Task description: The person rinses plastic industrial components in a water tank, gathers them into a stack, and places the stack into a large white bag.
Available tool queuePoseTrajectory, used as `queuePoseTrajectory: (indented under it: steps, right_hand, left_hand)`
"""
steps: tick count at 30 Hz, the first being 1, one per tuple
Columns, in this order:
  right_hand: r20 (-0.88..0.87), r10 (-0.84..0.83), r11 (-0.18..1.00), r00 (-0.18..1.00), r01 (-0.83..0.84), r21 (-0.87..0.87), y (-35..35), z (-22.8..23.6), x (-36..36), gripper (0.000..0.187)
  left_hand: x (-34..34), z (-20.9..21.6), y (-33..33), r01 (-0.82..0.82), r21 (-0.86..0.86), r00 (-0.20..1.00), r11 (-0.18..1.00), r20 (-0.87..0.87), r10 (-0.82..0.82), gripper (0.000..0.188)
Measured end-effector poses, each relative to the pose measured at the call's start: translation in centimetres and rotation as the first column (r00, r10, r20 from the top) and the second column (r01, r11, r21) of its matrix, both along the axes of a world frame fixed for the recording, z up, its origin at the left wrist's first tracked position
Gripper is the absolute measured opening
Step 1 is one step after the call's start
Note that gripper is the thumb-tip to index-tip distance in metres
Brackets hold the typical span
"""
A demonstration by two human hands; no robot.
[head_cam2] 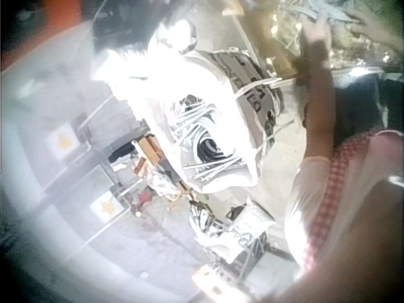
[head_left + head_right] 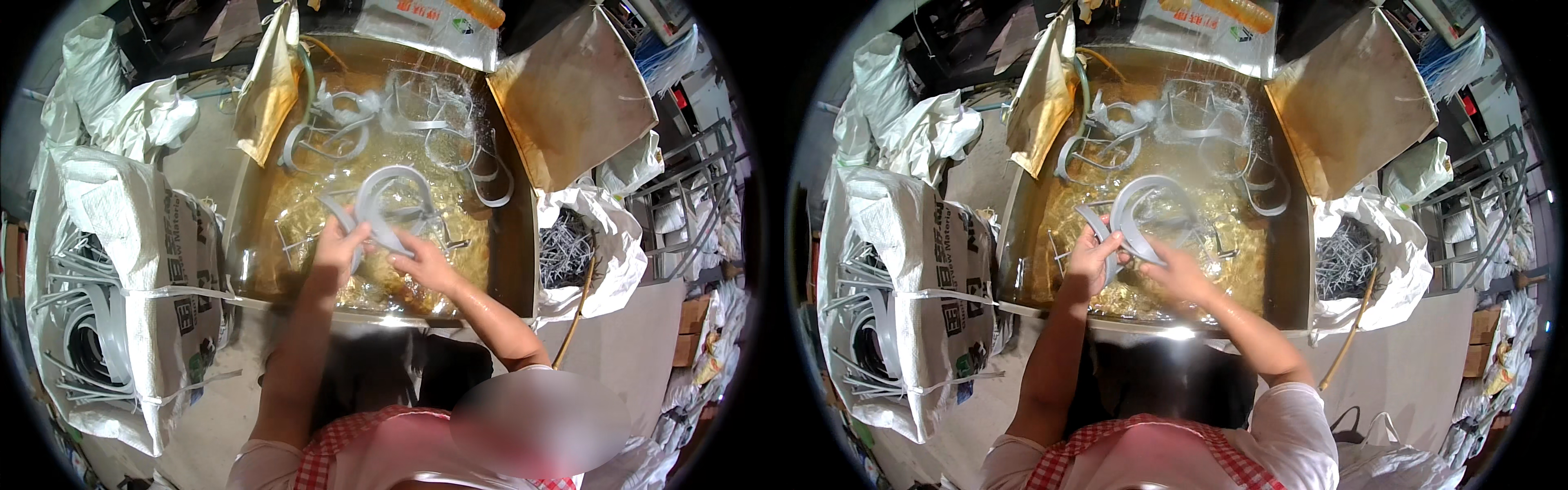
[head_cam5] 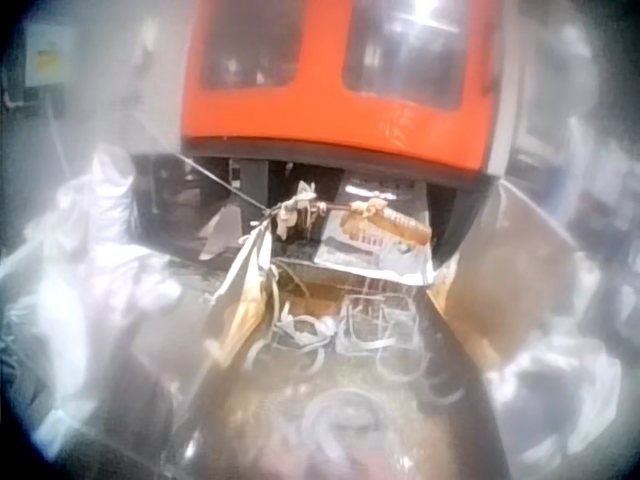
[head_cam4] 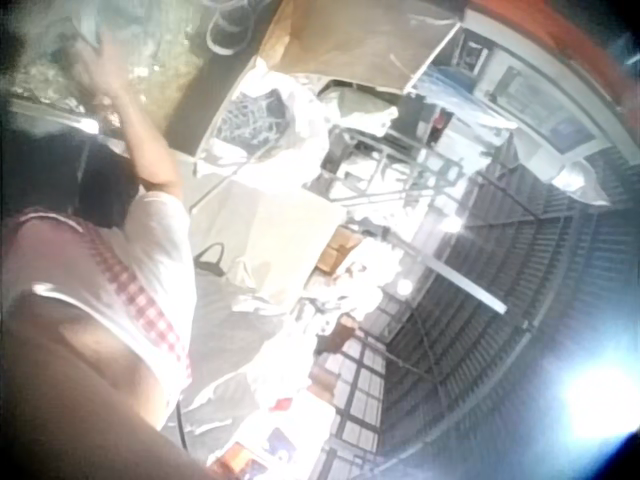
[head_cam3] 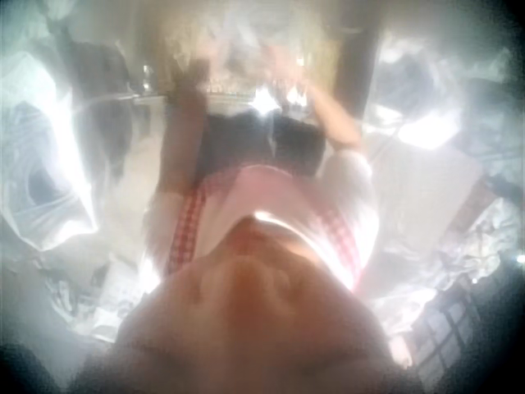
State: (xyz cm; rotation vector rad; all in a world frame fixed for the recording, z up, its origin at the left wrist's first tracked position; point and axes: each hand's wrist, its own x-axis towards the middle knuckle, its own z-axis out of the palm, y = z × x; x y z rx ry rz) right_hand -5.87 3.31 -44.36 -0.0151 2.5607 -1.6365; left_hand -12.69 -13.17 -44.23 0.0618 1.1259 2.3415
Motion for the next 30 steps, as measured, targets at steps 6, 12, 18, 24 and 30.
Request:
queuePoseTrajectory:
  steps: [6,12,18,24,30]
  right_hand:
    - [0.334,0.035,0.966,0.942,0.053,-0.252,2.1,-0.5,-0.4,0.029]
    - [0.018,-0.374,0.915,0.927,0.372,-0.157,2.8,1.4,-1.7,0.025]
    - [-0.463,-0.067,0.812,0.884,0.319,0.49,12.9,0.1,-2.8,0.027]
    - [-0.26,0.469,0.791,0.844,-0.271,0.549,6.0,2.8,-4.3,0.029]
    - [-0.029,0.065,0.96,0.997,-0.07,-0.27,4.0,0.5,-6.3,0.043]
  left_hand:
    - [0.3,-0.4,0.7,-0.028,0.215,0.979,0.976,0.203,-0.016,0.031]
    - [0.5,0.0,-1.0,-0.037,0.12,0.978,0.992,0.21,0.011,0.037]
    - [-0.7,1.9,-3.2,-0.113,0.18,0.984,0.977,-0.114,0.135,0.039]
    - [0.6,0.4,0.5,0.048,-0.303,0.959,0.952,-0.251,-0.128,0.038]
    - [0.8,1.1,-0.1,0.229,-0.393,0.956,0.891,-0.079,-0.281,0.038]
